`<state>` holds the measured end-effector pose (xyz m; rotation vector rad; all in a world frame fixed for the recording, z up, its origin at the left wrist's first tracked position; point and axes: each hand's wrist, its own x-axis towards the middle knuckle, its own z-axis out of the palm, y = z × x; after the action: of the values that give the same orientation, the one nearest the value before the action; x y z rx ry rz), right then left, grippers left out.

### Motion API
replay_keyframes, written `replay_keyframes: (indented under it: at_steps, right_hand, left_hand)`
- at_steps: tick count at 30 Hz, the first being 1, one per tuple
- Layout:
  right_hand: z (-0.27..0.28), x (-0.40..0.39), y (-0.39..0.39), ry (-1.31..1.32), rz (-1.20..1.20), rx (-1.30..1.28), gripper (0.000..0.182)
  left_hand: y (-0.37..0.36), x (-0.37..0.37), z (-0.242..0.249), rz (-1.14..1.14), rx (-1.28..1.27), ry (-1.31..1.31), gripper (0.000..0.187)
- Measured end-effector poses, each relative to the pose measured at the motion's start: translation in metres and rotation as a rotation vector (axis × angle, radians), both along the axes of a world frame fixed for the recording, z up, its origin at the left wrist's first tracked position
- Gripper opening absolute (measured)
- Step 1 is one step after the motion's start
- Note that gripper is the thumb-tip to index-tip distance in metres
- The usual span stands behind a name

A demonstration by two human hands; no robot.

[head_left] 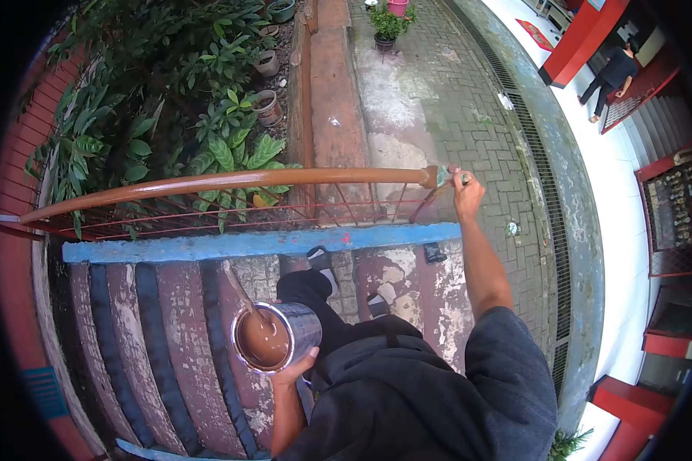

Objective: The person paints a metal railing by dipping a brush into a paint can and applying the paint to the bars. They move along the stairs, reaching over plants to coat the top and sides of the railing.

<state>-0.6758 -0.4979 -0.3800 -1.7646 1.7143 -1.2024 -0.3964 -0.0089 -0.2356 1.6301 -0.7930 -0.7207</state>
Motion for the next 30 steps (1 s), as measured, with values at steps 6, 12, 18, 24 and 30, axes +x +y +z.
replay_keyframes:
  at_steps: [6, 12, 18, 24, 30]
  right_hand:
    - [0.014, 0.015, 0.002, 0.327, 0.195, -0.266, 0.018]
    - [0.02, 0.1, 0.041, 0.553, 0.285, -0.435, 0.006]
    - [0.07, 0.202, 0.105, 0.319, 0.446, -0.437, 0.011]
    - [0.15, 0.281, 0.151, -0.538, 0.597, -0.021, 0.016]
    - [0.102, 0.276, 0.112, -0.484, 0.465, -0.165, 0.022]
  left_hand:
    - [-0.006, 0.0, 0.011, -0.03, -0.035, 0.014, 0.105]
    - [-0.005, -0.006, 0.017, 0.019, -0.031, 0.041, 0.102]
    - [-0.005, -0.009, 0.027, 0.021, -0.05, -0.057, 0.099]
    - [-0.003, -0.015, 0.027, 0.079, -0.037, -0.018, 0.073]
    - [0.025, -0.004, -0.008, -0.042, 0.128, -0.124, 0.083]
